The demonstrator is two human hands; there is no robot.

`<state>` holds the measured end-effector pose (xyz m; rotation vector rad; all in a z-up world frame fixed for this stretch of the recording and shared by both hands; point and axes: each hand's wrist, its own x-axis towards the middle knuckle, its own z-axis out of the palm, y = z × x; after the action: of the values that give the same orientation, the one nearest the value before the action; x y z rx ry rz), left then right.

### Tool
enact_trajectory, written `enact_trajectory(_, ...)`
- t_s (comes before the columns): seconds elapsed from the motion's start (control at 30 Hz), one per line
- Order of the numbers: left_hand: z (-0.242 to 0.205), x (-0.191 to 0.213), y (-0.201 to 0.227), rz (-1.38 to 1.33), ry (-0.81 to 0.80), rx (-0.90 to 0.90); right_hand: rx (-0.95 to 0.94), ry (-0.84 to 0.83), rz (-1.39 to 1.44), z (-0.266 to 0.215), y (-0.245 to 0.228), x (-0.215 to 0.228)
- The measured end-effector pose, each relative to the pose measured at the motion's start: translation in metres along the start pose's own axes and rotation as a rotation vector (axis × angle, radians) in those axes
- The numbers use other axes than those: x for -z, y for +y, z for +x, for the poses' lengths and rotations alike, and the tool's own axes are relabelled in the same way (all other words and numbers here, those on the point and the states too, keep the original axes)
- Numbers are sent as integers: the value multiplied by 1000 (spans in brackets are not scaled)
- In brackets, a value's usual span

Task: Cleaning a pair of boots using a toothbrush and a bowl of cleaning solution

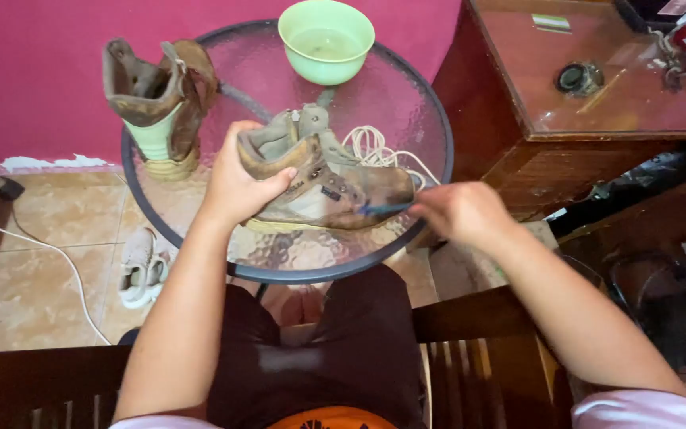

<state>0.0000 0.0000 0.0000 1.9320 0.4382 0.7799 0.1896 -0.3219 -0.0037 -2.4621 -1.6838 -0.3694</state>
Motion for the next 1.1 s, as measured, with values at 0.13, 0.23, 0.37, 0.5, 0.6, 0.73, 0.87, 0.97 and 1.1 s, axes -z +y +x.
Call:
enact_trajectory(0.13, 19, 1, -1, 77, 2, 128, -115, 43, -69, -2, 19, -23)
enact_trajectory(0.23, 36, -1, 0, 85, 16, 207, -55, 46, 63, 2, 12, -27)
enact_trajectory(0.37, 37, -1, 8, 77, 37, 305, -212, 145, 66, -4, 20, -39)
enact_trajectory(0.5, 31, 1, 18, 80, 36, 336, -197, 100, 65, 3, -20, -22)
enact_trajectory(0.6, 32, 6, 14, 101, 44, 324, -333, 190, 21, 3, 32, -30)
enact_trajectory(0.73, 37, 4, 8, 89, 50, 333, -283, 225, 100, 9, -10, -32)
enact_trajectory(0.87, 36, 4, 11, 76, 41, 349, -283, 230, 155, 6, 10, -47)
enact_trajectory(0.97, 36, 3, 10, 77, 53, 356, -293, 225, 160, 7, 0, -60)
enact_trajectory(1.1, 36, -3, 19, 66, 77, 345, -432, 217, 74, 13, 22, -47)
